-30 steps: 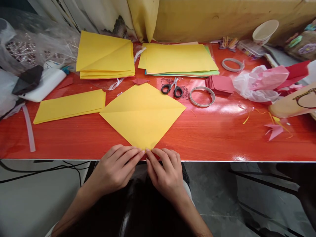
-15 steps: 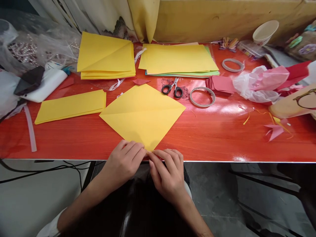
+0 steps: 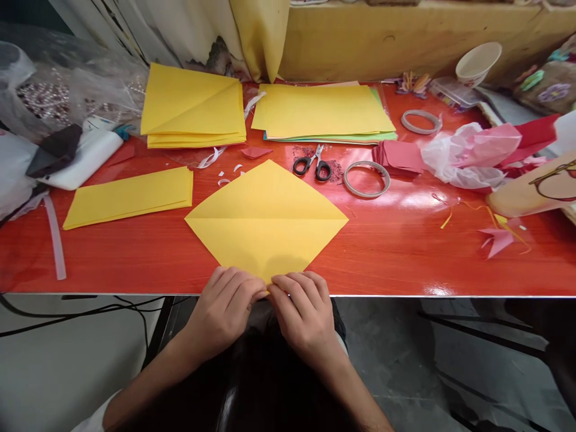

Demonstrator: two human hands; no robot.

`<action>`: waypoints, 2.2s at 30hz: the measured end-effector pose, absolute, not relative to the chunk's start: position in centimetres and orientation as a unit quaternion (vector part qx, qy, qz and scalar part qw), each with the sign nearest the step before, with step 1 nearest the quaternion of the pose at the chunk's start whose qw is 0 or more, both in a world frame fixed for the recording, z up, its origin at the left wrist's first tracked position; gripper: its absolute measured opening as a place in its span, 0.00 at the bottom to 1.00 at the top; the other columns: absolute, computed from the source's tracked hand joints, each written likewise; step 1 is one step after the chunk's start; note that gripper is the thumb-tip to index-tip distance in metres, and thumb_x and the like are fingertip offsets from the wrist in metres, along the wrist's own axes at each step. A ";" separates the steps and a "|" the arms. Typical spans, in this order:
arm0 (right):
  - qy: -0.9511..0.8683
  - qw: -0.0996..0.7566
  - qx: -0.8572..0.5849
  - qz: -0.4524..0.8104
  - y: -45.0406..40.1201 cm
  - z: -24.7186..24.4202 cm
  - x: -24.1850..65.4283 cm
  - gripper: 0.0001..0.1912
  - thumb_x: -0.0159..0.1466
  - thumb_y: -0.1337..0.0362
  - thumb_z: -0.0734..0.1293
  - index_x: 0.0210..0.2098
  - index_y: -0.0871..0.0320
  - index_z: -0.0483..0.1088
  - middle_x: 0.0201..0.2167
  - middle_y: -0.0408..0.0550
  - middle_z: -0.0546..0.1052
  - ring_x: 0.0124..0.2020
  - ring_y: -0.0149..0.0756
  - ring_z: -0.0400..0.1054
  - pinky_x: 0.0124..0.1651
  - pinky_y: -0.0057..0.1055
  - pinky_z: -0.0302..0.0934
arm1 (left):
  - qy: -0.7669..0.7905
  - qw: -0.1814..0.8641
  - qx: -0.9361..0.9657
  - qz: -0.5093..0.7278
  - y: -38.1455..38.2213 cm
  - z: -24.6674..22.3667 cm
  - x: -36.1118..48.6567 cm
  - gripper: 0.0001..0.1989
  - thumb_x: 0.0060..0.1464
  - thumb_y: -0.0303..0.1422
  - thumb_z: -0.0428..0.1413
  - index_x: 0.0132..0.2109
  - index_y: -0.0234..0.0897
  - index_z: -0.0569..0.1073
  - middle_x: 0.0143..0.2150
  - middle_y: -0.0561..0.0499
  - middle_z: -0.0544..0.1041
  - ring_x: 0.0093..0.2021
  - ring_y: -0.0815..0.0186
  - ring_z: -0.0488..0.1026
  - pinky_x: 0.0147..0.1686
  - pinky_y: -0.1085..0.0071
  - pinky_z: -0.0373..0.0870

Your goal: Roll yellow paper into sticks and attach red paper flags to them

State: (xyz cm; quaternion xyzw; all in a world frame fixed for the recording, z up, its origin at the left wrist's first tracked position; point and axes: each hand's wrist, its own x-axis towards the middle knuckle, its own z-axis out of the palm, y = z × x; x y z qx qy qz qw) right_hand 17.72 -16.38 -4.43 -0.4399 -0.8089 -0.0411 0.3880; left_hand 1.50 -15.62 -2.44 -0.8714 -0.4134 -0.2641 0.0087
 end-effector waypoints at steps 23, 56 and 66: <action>-0.811 0.370 -0.450 -0.053 -16.8 -4.3 17.6 0.10 0.58 0.75 0.67 0.40 0.61 0.71 0.34 0.48 0.77 0.38 0.35 0.67 0.44 0.37 0.59 | -0.369 0.162 -0.892 -0.204 -15.6 -1.2 0.8 0.03 0.55 0.24 0.52 0.36 0.31 0.71 0.31 0.50 0.74 0.34 0.64 0.68 0.33 0.65 0.58; -0.681 0.489 -0.519 0.168 -18.1 -3.2 17.1 0.06 0.59 0.74 0.64 0.33 0.57 0.67 0.25 0.42 0.72 0.26 0.27 0.67 0.29 0.25 0.64 | -0.308 0.172 -0.906 -0.233 -15.1 -1.0 0.2 0.08 0.56 0.25 0.52 0.42 0.24 0.72 0.35 0.44 0.76 0.33 0.63 0.70 0.32 0.65 0.61; -0.644 0.410 -0.521 0.381 -18.3 -2.0 16.8 0.08 0.64 0.68 0.61 0.31 0.58 0.71 0.21 0.38 0.74 0.20 0.24 0.68 0.25 0.19 0.64 | -0.328 0.172 -0.885 -0.281 -15.0 -1.1 0.4 0.08 0.57 0.25 0.48 0.41 0.28 0.71 0.34 0.46 0.75 0.34 0.63 0.68 0.34 0.65 0.60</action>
